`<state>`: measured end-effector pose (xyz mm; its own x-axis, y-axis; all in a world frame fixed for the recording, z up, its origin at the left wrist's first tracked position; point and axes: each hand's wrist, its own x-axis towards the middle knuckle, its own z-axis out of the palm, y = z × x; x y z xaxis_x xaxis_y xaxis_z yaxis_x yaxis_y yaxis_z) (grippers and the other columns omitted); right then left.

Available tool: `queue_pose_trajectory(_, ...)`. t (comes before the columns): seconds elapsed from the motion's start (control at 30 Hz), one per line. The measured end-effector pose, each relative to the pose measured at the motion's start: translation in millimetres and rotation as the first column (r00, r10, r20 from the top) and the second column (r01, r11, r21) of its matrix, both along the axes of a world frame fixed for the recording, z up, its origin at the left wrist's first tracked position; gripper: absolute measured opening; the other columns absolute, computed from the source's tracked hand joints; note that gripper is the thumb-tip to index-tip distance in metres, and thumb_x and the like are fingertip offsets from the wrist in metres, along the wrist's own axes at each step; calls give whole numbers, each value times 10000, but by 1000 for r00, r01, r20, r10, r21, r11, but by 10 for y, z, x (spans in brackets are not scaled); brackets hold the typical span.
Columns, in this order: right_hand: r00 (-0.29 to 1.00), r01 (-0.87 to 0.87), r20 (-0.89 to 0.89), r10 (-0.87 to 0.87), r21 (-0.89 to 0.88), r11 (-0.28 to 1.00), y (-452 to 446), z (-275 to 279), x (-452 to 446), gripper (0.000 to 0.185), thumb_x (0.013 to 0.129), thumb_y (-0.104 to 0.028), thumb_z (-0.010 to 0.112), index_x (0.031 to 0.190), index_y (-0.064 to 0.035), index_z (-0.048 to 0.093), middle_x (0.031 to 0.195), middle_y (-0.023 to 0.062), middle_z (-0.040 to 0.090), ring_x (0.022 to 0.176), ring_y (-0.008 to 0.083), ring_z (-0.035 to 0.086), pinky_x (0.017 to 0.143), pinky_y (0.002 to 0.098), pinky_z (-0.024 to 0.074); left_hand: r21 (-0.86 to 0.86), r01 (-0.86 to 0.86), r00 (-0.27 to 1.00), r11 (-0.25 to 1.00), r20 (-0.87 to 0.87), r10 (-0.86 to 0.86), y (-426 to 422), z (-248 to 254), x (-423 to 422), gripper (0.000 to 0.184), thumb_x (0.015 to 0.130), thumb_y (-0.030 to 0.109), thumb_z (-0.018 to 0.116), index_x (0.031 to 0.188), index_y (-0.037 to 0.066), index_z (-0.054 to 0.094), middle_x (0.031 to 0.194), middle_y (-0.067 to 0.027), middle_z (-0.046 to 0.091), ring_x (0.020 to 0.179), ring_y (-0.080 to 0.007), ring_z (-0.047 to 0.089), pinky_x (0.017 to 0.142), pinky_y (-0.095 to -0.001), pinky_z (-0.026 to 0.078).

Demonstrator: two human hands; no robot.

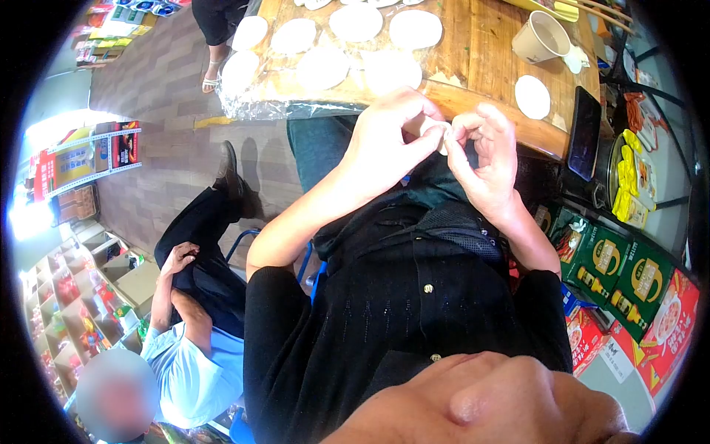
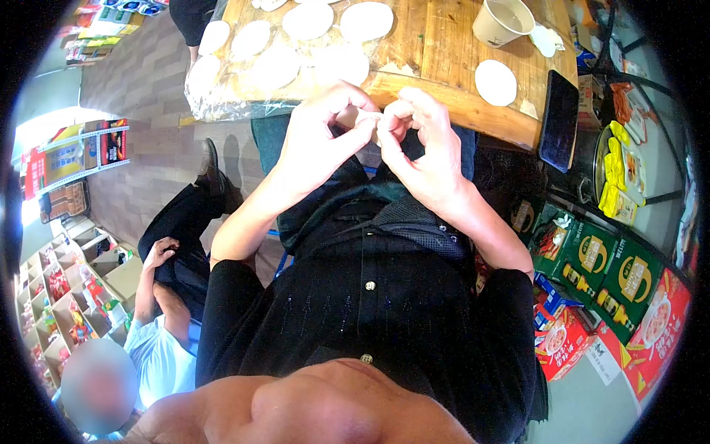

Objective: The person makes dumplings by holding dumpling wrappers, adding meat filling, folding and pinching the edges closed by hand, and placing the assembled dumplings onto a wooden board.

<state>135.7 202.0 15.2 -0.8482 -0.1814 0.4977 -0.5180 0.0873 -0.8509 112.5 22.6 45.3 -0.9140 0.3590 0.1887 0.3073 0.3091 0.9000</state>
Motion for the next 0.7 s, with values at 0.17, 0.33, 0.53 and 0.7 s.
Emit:
queue_pose_trajectory(0.17, 996, 88, 1, -88, 7, 996, -27, 69, -15, 629, 824, 107, 649, 1349, -32, 332, 924, 67, 571, 773, 102, 554, 690, 239, 480, 97, 3, 1000, 995, -5, -2, 31, 80, 37, 143, 788, 64, 694, 911, 3, 655, 859, -83, 590, 742, -179, 599, 647, -286, 494)
queue_pose_trajectory(0.33, 994, 107, -36, -104, 123, 987, -10, 61, -20, 648, 806, 120, 638, 1353, -32, 324, 946, 70, 581, 764, 109, 558, 688, 240, 481, 100, 23, 999, 995, -26, -21, 11, 18, 45, 137, 805, 53, 682, 929, 3, 654, 877, -82, 591, 731, -159, 596, 642, -266, 487)
queue_pose_trajectory(0.53, 997, 43, 64, -45, 37, 998, 41, 59, 13, 641, 799, 120, 634, 1341, -34, 331, 912, 67, 571, 760, 105, 565, 673, 238, 484, 343, -40, 935, 939, 344, -86, -24, -85, 60, 153, 880, 63, 656, 1017, 6, 614, 936, -16, 613, 822, -58, 587, 726, -220, 492)
queue_pose_trajectory(0.7, 997, -45, 59, 45, -3, 999, 12, 68, 48, 636, 821, 116, 623, 1349, -35, 303, 924, 77, 565, 750, 101, 553, 666, 238, 475, 234, -16, 966, 972, 254, -46, -5, -75, 74, 119, 874, 61, 663, 979, 21, 623, 930, -10, 611, 793, -59, 578, 689, -211, 478)
